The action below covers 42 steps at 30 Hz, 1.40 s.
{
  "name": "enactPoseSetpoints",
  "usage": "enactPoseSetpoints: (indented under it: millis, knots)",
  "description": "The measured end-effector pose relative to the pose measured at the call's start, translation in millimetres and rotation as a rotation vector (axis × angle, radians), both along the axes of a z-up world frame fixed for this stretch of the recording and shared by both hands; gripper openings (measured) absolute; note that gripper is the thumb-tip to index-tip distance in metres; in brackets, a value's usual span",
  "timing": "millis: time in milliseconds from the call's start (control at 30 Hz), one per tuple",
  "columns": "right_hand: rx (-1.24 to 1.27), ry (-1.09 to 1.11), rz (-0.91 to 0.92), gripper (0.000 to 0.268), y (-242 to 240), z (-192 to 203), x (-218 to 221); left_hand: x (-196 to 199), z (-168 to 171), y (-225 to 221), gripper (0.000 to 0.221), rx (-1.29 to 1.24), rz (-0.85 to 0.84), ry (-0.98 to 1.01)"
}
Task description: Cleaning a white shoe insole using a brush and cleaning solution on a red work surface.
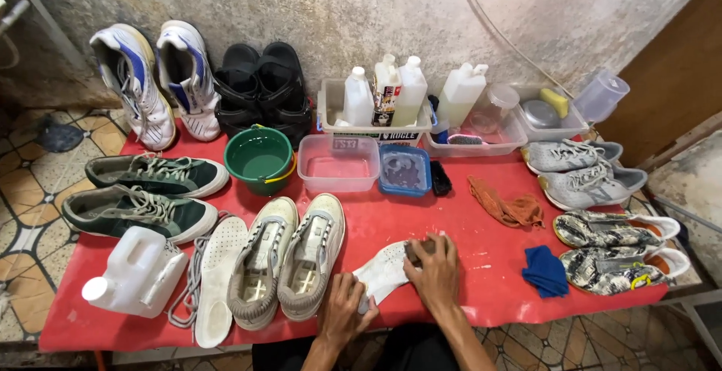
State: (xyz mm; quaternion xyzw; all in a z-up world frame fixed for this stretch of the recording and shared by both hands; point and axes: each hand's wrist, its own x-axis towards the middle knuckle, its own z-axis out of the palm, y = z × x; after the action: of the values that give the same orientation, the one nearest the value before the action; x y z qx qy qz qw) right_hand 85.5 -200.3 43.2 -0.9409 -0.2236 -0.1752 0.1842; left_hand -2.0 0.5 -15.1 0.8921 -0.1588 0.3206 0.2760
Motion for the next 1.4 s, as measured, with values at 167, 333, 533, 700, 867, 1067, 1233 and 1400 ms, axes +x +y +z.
enactPoseSetpoints:
  millis: [167,333,533,700,867,1067,1233,1400]
  knots:
    - [0.259,0.518,0.113,0.047,-10,11,-13,0,-1,1,0.020,0.002,-0.010,0.026]
    - [-0.003,0.201,0.085,0.033,-10,2,-17,0,-8,1,0.021,0.007,-0.002,0.031]
    - [0.524,0.588,-0.226,0.040,11,55,-23,-1,-2,1,0.020,0.010,-0.006,0.036]
    - [1.026,1.118,-0.343,0.047,0,68,-29,3,-14,2,0.019,0.021,-0.015,0.048]
    - [0.113,0.207,0.359,0.035,-29,-7,-31,-1,-4,1,0.020,0.026,-0.015,0.045]
    - [1.404,1.084,-0.527,0.020,26,130,-52,0,6,2,0.022,0.048,0.009,0.022]
    - [0.142,0.252,-0.006,0.045,-48,-20,-20,5,-11,2,0.021,0.046,0.005,0.035]
    - [0.074,0.073,0.363,0.046,-24,-9,-41,1,-13,1,0.022,0.028,-0.022,0.039]
